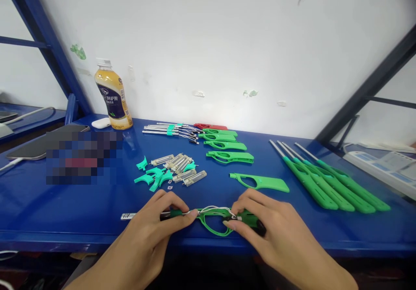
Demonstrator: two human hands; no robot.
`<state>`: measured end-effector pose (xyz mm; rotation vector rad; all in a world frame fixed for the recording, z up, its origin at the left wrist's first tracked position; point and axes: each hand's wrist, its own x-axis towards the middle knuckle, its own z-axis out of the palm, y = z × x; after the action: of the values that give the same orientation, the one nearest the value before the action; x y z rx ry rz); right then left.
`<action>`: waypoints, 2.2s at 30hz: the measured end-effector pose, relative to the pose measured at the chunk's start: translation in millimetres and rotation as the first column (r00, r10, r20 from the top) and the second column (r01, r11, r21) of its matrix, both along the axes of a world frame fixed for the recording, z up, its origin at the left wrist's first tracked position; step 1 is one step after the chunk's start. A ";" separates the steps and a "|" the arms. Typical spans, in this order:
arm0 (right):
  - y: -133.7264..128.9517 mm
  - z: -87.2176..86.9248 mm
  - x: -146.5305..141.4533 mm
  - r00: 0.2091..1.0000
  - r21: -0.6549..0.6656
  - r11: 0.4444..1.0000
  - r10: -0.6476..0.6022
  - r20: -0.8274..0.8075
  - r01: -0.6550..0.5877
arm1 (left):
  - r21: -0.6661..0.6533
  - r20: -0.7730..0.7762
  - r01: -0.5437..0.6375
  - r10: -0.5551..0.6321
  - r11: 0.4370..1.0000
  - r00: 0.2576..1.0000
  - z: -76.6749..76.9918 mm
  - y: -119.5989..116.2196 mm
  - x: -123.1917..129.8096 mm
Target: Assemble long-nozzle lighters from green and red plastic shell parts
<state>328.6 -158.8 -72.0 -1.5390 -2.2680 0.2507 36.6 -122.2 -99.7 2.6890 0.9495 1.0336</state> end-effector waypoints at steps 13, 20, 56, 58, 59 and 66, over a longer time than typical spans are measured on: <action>17.4 32.8 -24.0 0.874 0.175 0.956 0.128 0.469 -0.234 | 0.009 0.016 0.034 -0.034 0.999 0.999 1.1 1.3 1.8; 19.5 38.5 -42.3 0.780 0.191 0.934 0.128 0.612 -0.303 | -0.023 0.045 0.069 -0.068 0.997 0.997 -5.9 3.0 0.1; 3.0 17.8 18.1 0.980 0.224 0.956 0.171 0.102 -0.190 | -0.114 -0.035 -0.055 0.051 0.992 0.998 -2.0 -5.2 4.1; -2.4 8.6 15.9 0.981 0.306 0.934 0.158 0.111 -0.185 | -0.078 -0.036 -0.071 0.069 0.994 0.997 2.5 -6.1 8.7; -4.9 2.9 14.7 0.983 0.350 0.920 0.146 0.111 -0.176 | -0.049 -0.034 -0.078 0.077 0.996 0.996 5.1 -6.0 11.9; -15.3 -35.8 10.3 0.996 0.547 0.832 0.074 0.056 -0.093 | -0.076 -0.046 0.077 -0.081 0.994 0.996 22.2 12.2 47.9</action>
<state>338.9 -174.1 -107.9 -1.1426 -2.1661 -0.3848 84.5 -110.0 -77.5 2.6782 0.8639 0.9033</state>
